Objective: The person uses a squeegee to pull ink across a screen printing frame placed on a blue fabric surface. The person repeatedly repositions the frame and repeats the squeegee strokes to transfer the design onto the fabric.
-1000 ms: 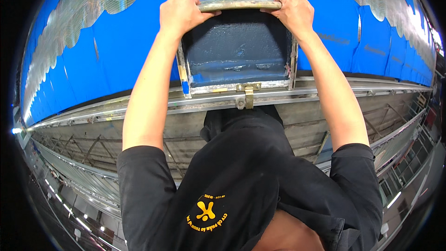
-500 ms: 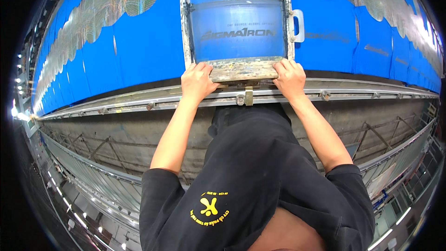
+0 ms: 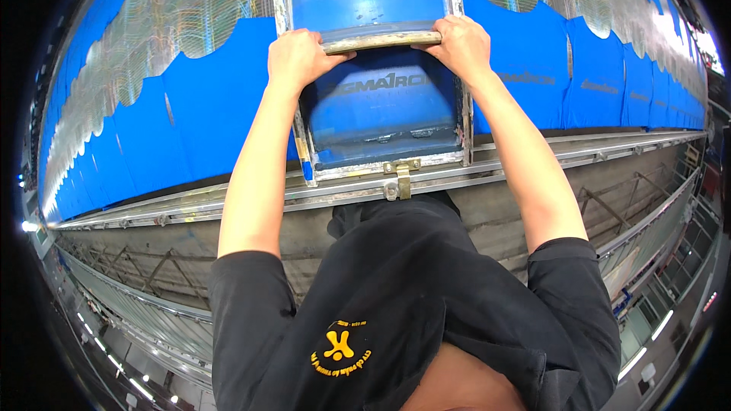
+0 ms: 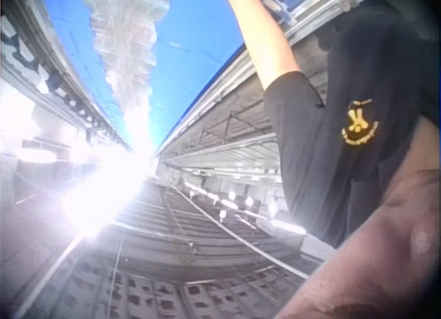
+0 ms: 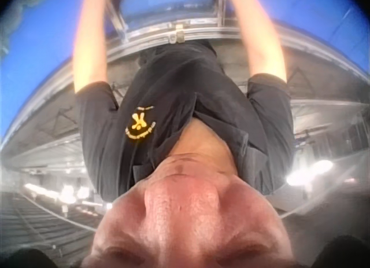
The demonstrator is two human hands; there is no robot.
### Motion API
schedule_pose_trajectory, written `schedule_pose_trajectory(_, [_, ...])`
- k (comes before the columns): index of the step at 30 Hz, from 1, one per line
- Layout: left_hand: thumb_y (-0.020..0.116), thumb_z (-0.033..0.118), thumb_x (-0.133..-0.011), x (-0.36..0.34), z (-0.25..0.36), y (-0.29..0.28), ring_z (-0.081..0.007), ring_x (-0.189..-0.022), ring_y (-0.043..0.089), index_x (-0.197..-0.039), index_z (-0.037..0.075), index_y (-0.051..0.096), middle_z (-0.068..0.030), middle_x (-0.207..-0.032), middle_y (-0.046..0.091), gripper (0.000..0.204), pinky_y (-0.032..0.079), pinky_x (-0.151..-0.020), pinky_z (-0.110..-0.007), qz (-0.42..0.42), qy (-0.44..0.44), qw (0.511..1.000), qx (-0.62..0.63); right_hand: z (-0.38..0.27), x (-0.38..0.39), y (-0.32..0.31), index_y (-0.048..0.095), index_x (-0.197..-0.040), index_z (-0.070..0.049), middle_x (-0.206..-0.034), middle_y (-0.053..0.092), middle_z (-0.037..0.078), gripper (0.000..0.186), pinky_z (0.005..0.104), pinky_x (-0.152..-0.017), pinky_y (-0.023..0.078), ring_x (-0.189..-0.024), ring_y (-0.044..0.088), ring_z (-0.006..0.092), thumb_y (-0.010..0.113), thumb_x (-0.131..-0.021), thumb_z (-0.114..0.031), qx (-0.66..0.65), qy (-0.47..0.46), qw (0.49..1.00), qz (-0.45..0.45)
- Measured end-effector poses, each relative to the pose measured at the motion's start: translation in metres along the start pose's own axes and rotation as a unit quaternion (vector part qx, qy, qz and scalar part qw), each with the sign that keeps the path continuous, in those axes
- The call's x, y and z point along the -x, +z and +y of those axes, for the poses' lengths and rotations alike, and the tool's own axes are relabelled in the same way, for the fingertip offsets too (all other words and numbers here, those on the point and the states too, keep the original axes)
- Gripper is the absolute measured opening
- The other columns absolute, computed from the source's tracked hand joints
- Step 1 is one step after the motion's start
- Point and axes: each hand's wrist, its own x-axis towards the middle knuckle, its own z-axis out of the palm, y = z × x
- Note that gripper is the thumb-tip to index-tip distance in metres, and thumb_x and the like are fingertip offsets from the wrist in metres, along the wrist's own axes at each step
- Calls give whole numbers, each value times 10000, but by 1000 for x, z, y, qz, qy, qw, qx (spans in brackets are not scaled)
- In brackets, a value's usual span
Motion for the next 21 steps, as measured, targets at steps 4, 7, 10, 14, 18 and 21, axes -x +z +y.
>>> schedule_pose_trajectory(4, [803,779,-693,3,8,3,-320,-843,751,-847,94,817,-114,-823,761,701,593,-700,-449,19,1,1000,13,-2,3,-7,722,-796,-129,-802,675,16,437,412,-720,560,-820,689,263,910,-687,-508,36,22,998,-38])
schedule_pose_trajectory(7, [826,748,-688,2,8,-5,-326,-831,747,-854,100,815,-109,-830,755,668,591,-707,-456,-2,-15,1000,25,-3,5,-6,731,-818,-150,-815,670,4,364,409,-725,558,-832,686,255,920,-672,-424,29,33,998,-41])
schedule_pose_trajectory(10, [825,727,-695,18,15,1,-309,-860,752,-829,95,792,-102,-875,760,646,610,-717,-453,18,-15,1000,7,-10,18,-5,738,-829,-167,-827,667,3,286,412,-742,553,-841,683,254,910,-651,-309,33,38,998,-45])
schedule_pose_trajectory(14, [932,486,-629,87,21,44,-290,-975,719,-964,126,780,-64,-1010,742,515,598,-805,-446,71,-17,997,41,-28,75,-9,697,-792,-160,-816,643,26,255,410,-731,530,-825,663,255,842,-583,-168,-20,22,999,-13])
schedule_pose_trajectory(18, [939,410,-613,168,45,58,-279,-939,717,-990,149,793,-35,-954,721,481,598,-809,-424,33,-22,999,21,-57,153,-29,674,-794,-152,-810,610,22,269,417,-710,505,-818,646,244,791,-554,-117,-38,36,998,-26])
schedule_pose_trajectory(21, [946,358,-585,192,52,62,-278,-910,705,-1000,130,788,-31,-967,714,500,586,-787,-412,77,-15,995,65,-66,174,-40,658,-841,-137,-865,603,18,363,384,-776,498,-876,629,244,865,-547,-182,-51,28,998,-22])
